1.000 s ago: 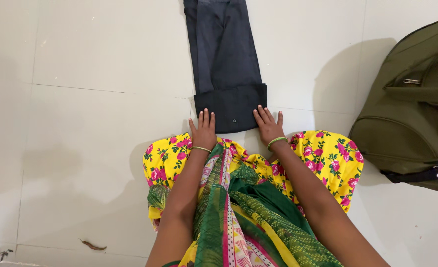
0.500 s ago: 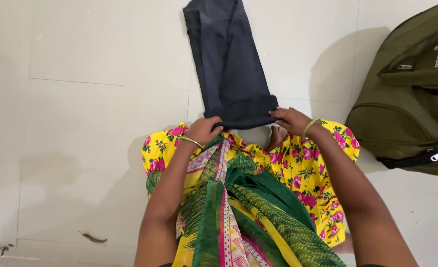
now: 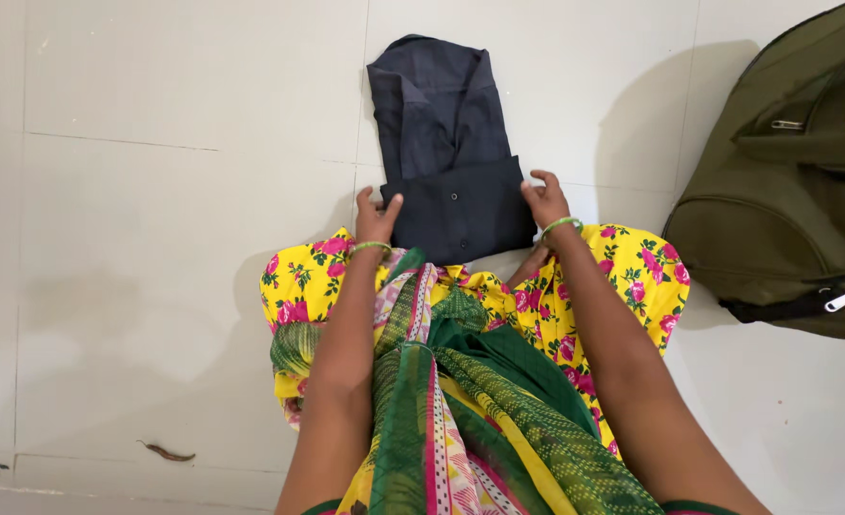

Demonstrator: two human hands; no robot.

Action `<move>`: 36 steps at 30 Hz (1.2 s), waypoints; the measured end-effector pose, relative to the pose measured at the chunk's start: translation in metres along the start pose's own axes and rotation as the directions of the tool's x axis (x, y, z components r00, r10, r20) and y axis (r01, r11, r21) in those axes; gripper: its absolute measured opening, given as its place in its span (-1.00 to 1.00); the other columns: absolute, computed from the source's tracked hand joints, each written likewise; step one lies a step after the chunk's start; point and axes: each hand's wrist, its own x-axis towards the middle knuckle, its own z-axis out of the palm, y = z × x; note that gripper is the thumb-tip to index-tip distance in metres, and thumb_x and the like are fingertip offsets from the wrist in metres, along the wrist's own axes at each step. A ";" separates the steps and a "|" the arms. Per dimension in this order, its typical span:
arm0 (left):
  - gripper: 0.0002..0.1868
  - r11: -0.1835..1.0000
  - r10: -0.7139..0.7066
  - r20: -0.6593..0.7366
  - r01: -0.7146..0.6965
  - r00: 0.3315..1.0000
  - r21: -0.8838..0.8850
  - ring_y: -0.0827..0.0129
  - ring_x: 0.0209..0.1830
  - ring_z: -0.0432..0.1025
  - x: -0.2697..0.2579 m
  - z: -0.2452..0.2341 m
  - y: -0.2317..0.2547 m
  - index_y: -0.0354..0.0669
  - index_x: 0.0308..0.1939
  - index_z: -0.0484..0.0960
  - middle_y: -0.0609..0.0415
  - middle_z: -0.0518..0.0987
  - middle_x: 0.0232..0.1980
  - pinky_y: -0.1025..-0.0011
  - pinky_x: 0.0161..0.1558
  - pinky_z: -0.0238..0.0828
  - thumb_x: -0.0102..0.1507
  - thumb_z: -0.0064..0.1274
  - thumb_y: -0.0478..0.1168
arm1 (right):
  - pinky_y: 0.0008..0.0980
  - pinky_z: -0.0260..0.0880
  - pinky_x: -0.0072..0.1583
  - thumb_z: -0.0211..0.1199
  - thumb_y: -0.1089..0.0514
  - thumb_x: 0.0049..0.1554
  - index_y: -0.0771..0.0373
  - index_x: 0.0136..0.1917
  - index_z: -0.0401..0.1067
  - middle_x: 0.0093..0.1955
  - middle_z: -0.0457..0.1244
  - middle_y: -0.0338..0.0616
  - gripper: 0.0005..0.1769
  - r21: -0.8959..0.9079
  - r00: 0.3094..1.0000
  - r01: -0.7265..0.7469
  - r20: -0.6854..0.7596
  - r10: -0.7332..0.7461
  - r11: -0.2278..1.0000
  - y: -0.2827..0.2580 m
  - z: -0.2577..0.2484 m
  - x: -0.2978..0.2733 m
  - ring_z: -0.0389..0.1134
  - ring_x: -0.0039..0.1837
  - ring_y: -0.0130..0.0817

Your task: The person folds a black long-sleeved shirt on the floor by smoothing out the fabric, folding in the sleeves and sides, and then folding the body of the shirt into a square shape.

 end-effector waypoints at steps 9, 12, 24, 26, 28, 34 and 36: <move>0.03 0.938 0.130 -0.017 -0.118 0.991 0.327 0.04 -0.27 0.56 -0.036 -0.003 0.021 0.13 0.60 -0.01 -0.10 0.66 -0.24 0.16 -0.16 0.48 0.17 0.30 -0.13 | -0.45 0.43 -0.01 0.47 0.19 0.03 0.21 0.33 0.34 -0.15 0.40 -0.18 -0.38 -0.106 0.990 0.129 -0.048 -0.134 0.986 0.037 -0.004 -0.024 0.41 -0.10 -0.45; -0.04 0.933 0.196 -0.036 -0.176 0.980 0.313 0.06 -0.30 0.58 -0.039 -0.007 0.040 0.23 0.61 0.05 -0.05 0.63 -0.28 0.16 -0.18 0.50 0.23 0.24 -0.24 | -0.44 0.42 0.00 0.43 0.32 0.04 0.19 0.30 0.39 -0.15 0.39 -0.13 -0.44 -0.058 0.986 0.158 -0.049 -0.161 0.986 0.034 -0.008 -0.026 0.37 -0.11 -0.45; -0.22 0.814 0.391 -0.143 -0.269 0.909 0.515 -0.17 0.34 0.31 -0.047 -0.002 0.058 -0.10 0.55 0.11 -0.30 0.35 0.41 0.02 0.29 0.28 0.33 0.15 -0.13 | -0.21 0.47 0.15 0.26 0.30 0.18 0.24 0.28 0.34 0.14 0.39 0.04 -0.61 -0.276 0.924 0.283 -0.177 -0.338 0.918 -0.008 0.006 -0.052 0.46 0.12 -0.11; -0.26 0.707 0.575 -0.127 -0.414 0.808 0.573 -0.16 0.52 0.18 -0.051 0.002 0.071 -0.16 0.56 0.11 -0.31 0.23 0.52 0.01 0.48 0.16 0.38 0.10 -0.15 | -0.05 0.26 0.45 0.23 0.29 0.28 0.31 0.38 0.29 0.38 0.24 0.17 -0.58 -0.470 0.731 0.544 -0.142 -0.668 0.695 -0.029 0.011 -0.060 0.27 0.42 0.13; -0.28 0.539 0.667 0.190 -0.642 0.721 0.545 -0.06 0.67 -0.01 -0.053 0.013 0.084 -0.19 0.60 0.11 -0.23 0.09 0.65 -0.03 0.59 -0.08 0.41 0.02 -0.12 | -0.02 0.06 0.59 0.18 0.25 0.26 0.29 0.49 0.24 0.58 0.09 0.14 -0.46 -0.446 0.739 0.607 0.013 -0.674 0.657 -0.050 0.025 -0.065 0.07 0.61 0.10; -0.23 0.298 0.537 0.474 -0.682 0.698 0.668 0.18 0.67 -0.10 -0.050 0.046 0.088 0.09 0.59 0.15 0.12 0.06 0.67 -0.16 0.54 -0.25 0.36 -0.05 0.21 | 0.20 -0.30 0.59 0.11 -0.09 0.29 0.03 0.68 -0.01 0.74 -0.22 -0.12 -0.23 -0.698 0.755 0.595 0.317 -0.574 0.398 -0.067 0.071 -0.055 -0.25 0.73 -0.06; -0.19 0.337 0.515 0.464 -0.668 0.721 0.664 0.20 0.68 -0.10 -0.041 0.041 0.077 0.09 0.61 0.12 0.11 0.04 0.68 -0.18 0.55 -0.26 0.34 -0.07 0.25 | 0.22 -0.36 0.59 0.07 -0.20 0.28 0.03 0.69 -0.08 0.75 -0.27 -0.16 -0.17 -0.701 0.803 0.547 0.286 -0.522 0.457 -0.057 0.068 -0.049 -0.30 0.73 -0.07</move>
